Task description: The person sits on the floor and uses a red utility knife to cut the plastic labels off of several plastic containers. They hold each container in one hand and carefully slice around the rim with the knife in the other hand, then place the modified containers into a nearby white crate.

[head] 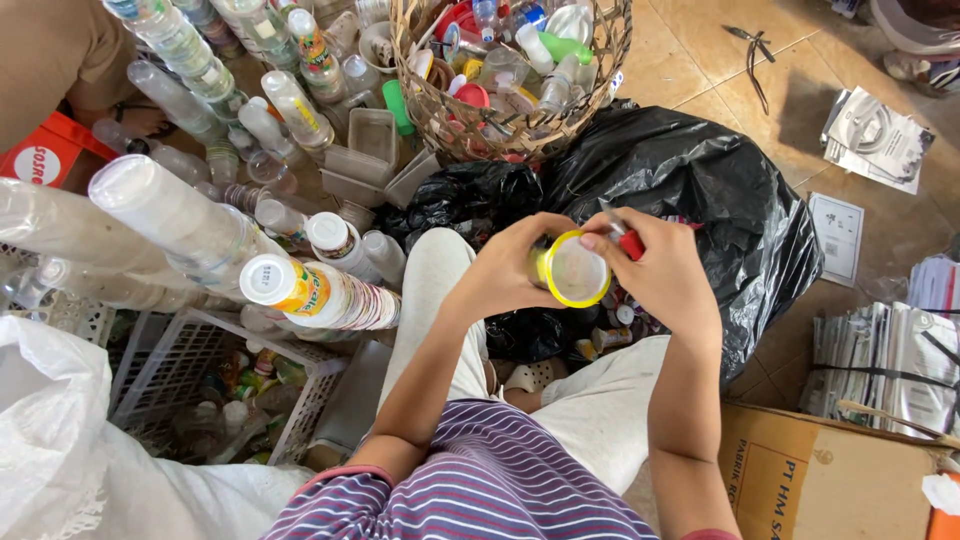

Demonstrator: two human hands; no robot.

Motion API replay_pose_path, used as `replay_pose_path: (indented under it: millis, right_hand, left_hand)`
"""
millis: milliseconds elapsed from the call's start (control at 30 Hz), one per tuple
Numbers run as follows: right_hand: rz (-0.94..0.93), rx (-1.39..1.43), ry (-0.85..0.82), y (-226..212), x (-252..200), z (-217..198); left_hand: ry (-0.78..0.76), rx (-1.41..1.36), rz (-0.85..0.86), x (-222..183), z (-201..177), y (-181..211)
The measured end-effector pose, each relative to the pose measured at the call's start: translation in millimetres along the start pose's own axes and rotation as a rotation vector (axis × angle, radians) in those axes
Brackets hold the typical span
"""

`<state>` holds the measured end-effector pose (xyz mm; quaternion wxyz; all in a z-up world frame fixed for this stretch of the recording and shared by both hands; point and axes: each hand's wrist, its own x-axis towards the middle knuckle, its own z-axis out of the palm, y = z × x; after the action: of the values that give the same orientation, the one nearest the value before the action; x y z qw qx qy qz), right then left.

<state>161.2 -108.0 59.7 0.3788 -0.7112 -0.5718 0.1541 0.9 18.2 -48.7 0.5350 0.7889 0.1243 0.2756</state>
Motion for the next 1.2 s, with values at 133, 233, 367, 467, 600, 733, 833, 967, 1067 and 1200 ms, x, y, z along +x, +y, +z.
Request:
replay_pose_path:
  millis: [133, 233, 367, 467, 600, 733, 833, 967, 1067, 1200]
  right_hand:
    - [0.14, -0.277, -0.167, -22.4, 3.3, -22.3]
    - [0.163, -0.659, -0.379, -68.2, -4.2, -50.5]
    - [-0.45, -1.02, -0.507, -119.4, -39.4, -69.7]
    - [-0.663, -1.064, -0.375, -157.9, -59.8, -56.0]
    - [-0.756, -1.082, -0.109, -184.1, -58.5, -33.0]
    - [-0.736, -1.098, -0.083, -191.7, -57.9, -25.9]
    - [-0.756, -1.036, -0.073, -202.2, -54.4, -19.0]
    - [-0.747, -1.097, -0.011, -211.8, -48.5, -3.9]
    - [-0.659, -1.157, -0.006, -217.3, -50.0, 9.9]
    - [-0.496, -1.382, -0.112, -211.8, -60.3, 38.6]
  left_hand:
    - [0.021, -0.051, 0.14, 2.9, 11.4, -18.5]
    - [0.019, -0.082, 0.009, 1.5, 3.5, -9.1]
    - [0.04, 0.023, -0.167, 1.1, -1.7, 1.9]
    - [0.058, 0.025, -0.176, -0.3, -0.4, -2.9]
    - [0.07, 0.025, -0.18, 2.0, -0.8, 1.0]
    - [0.054, 0.006, -0.171, -0.1, -2.6, 6.7]
    - [0.075, 0.022, -0.165, -4.0, -2.9, 9.0]
    - [0.071, -0.062, -0.138, -5.0, -11.6, -1.7]
    - [0.115, -0.101, -0.104, -6.7, -13.1, -0.9]
    - [0.148, -0.176, -0.067, -2.2, -17.1, 6.9]
